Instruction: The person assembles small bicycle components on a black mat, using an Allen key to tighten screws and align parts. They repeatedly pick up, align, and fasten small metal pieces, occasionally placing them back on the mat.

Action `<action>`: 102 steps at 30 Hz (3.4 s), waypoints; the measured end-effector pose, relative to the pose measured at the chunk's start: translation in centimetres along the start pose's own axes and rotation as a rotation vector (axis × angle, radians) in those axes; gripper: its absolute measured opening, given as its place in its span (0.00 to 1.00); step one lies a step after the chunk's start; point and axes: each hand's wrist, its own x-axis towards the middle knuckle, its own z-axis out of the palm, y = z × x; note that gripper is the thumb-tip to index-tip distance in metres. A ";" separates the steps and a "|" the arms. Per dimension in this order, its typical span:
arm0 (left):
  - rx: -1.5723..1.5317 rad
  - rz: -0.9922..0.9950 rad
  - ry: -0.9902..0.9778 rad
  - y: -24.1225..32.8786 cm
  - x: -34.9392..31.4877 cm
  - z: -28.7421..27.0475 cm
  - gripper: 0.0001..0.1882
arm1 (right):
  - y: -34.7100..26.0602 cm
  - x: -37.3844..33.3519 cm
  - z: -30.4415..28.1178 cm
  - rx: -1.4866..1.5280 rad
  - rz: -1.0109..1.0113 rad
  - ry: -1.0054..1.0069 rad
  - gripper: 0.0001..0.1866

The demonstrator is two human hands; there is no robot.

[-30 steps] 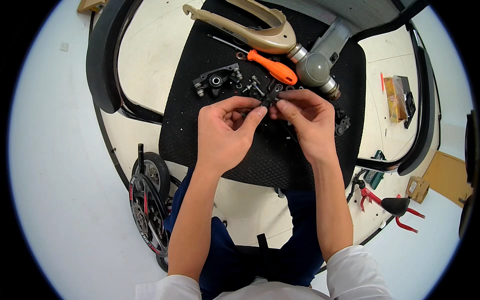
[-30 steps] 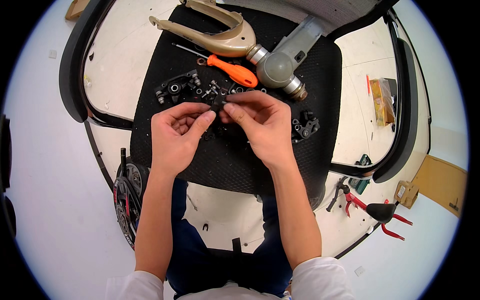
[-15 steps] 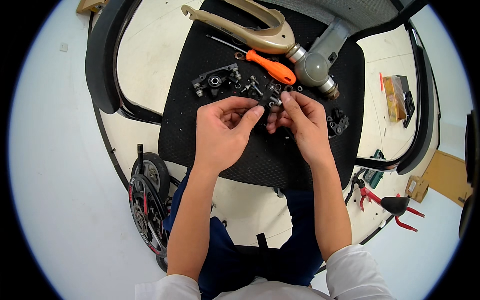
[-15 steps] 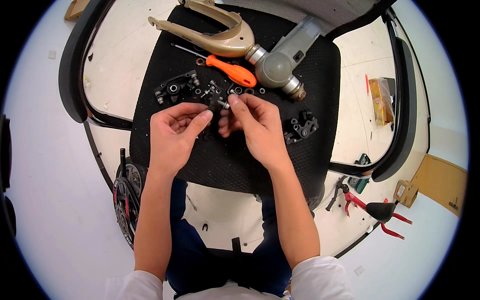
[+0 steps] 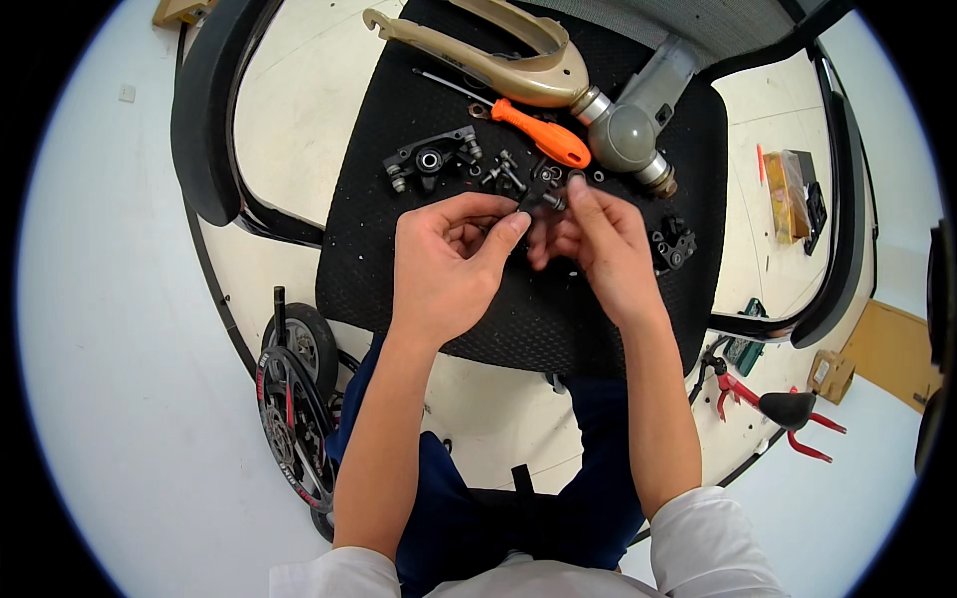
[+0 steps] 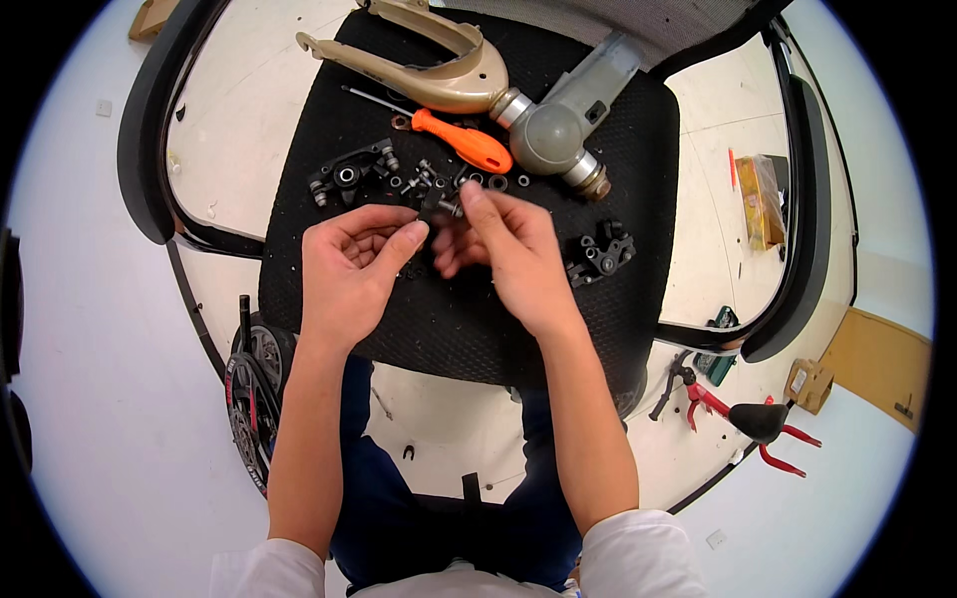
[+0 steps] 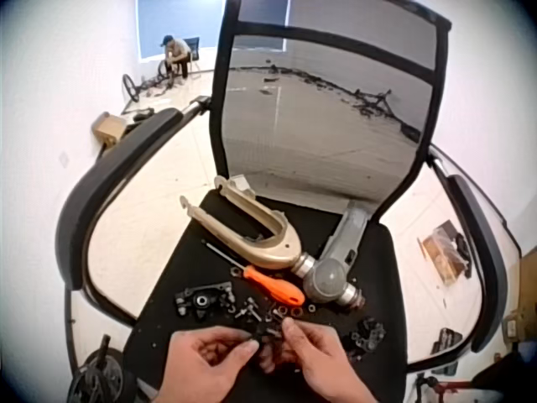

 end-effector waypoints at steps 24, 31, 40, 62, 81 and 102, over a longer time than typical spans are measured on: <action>0.722 0.084 0.251 -1.5 -0.4 -3.3 0.06 | 0.4 0.3 -1.5 -0.807 -0.341 0.216 0.09; 0.719 0.344 0.323 -0.9 -0.2 -1.9 0.11 | 0.1 -0.2 -2.0 -1.089 -0.349 0.159 0.10; 0.391 0.178 0.172 -1.5 0.8 0.0 0.12 | -0.2 -0.3 -2.3 -1.108 -0.310 0.135 0.09; -0.674 0.072 0.171 0.8 1.2 -5.2 0.11 | 2.8 0.0 4.6 -1.158 -0.748 -0.028 0.06; -0.203 -0.155 0.035 -0.6 1.1 -0.1 0.08 | 1.5 0.0 2.2 -0.318 -0.374 0.066 0.09; 0.050 -0.141 0.076 -1.3 1.1 -1.4 0.12 | 1.7 0.2 1.7 -0.801 -0.389 0.131 0.10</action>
